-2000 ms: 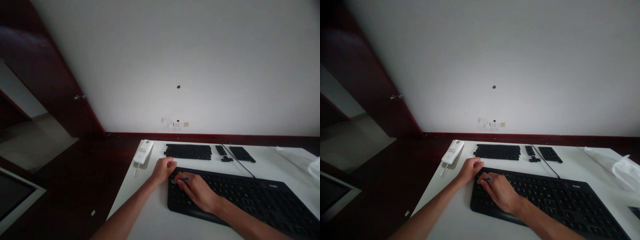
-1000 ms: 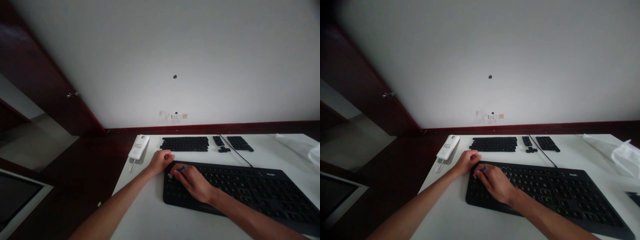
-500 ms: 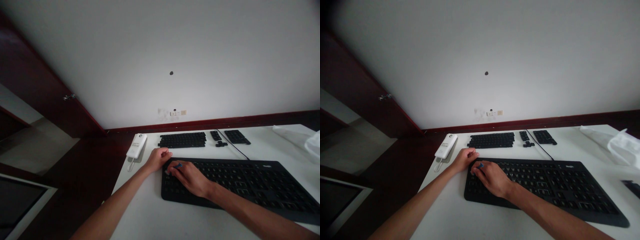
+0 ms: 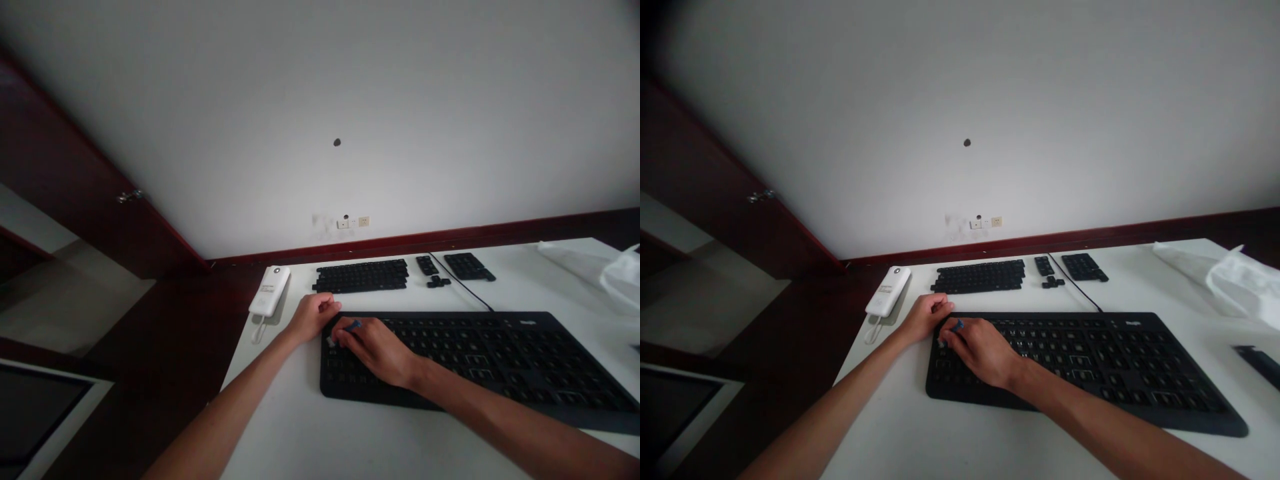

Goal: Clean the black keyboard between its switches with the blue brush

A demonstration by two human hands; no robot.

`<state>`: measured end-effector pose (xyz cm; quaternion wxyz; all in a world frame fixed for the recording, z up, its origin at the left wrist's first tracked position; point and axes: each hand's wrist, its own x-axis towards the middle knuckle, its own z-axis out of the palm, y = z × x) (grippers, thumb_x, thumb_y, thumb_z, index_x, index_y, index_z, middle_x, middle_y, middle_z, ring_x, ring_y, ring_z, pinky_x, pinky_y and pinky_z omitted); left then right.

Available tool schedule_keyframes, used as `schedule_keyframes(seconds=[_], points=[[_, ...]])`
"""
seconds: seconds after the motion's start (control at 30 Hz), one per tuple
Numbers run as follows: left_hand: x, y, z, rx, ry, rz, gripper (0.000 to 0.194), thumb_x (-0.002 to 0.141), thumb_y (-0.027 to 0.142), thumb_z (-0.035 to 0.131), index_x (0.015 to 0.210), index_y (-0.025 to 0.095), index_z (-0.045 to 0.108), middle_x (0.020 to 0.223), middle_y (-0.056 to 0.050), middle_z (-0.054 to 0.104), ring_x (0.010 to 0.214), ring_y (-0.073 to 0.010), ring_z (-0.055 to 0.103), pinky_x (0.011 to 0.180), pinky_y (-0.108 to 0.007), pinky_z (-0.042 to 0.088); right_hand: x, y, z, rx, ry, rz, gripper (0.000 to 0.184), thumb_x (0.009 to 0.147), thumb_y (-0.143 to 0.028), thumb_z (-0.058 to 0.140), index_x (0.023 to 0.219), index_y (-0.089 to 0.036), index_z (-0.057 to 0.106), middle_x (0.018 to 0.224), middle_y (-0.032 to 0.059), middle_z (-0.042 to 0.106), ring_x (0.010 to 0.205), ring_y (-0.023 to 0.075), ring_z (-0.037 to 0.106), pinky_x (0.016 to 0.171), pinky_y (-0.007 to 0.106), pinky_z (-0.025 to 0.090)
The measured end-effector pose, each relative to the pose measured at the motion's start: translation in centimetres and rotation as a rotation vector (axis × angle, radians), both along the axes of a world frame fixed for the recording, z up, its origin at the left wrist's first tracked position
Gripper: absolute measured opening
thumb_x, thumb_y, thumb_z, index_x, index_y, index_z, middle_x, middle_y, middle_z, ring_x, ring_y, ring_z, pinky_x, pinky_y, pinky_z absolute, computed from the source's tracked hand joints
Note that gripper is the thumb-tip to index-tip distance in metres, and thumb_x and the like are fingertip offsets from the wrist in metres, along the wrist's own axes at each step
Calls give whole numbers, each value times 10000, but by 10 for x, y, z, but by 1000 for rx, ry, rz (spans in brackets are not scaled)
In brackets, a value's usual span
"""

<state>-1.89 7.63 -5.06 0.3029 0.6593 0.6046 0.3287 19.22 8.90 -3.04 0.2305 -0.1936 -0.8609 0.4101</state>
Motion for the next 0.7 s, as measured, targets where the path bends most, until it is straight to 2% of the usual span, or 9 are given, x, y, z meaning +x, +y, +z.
schedule_keyframes(seconds=[0.17, 0.33, 0.7], points=[[0, 0, 0, -1, 7, 0, 464, 933, 531, 544, 660, 168, 452, 621, 45, 407, 616, -105, 358, 577, -254, 251, 1, 0, 1, -16, 29, -4, 284, 1063, -251, 432, 1034, -204, 710, 961, 34, 747, 882, 184, 695, 850, 285, 502], [1, -1, 1, -10, 7, 5, 460, 937, 528, 544, 665, 169, 448, 618, 48, 397, 612, -104, 351, 571, -255, 246, 1, -1, -1, -28, 38, 6, 299, 1076, -287, 418, 1086, -211, 708, 1058, 42, 756, 962, 195, 699, 900, 302, 512], [0, 0, 1, 0, 24, 2, 460, 939, 515, 541, 656, 171, 432, 618, 49, 385, 619, -106, 347, 586, -259, 249, 1, -1, -1, 2, 29, 6, 309, 1081, -298, 412, 1058, -214, 708, 1014, 39, 754, 925, 189, 704, 879, 295, 512]])
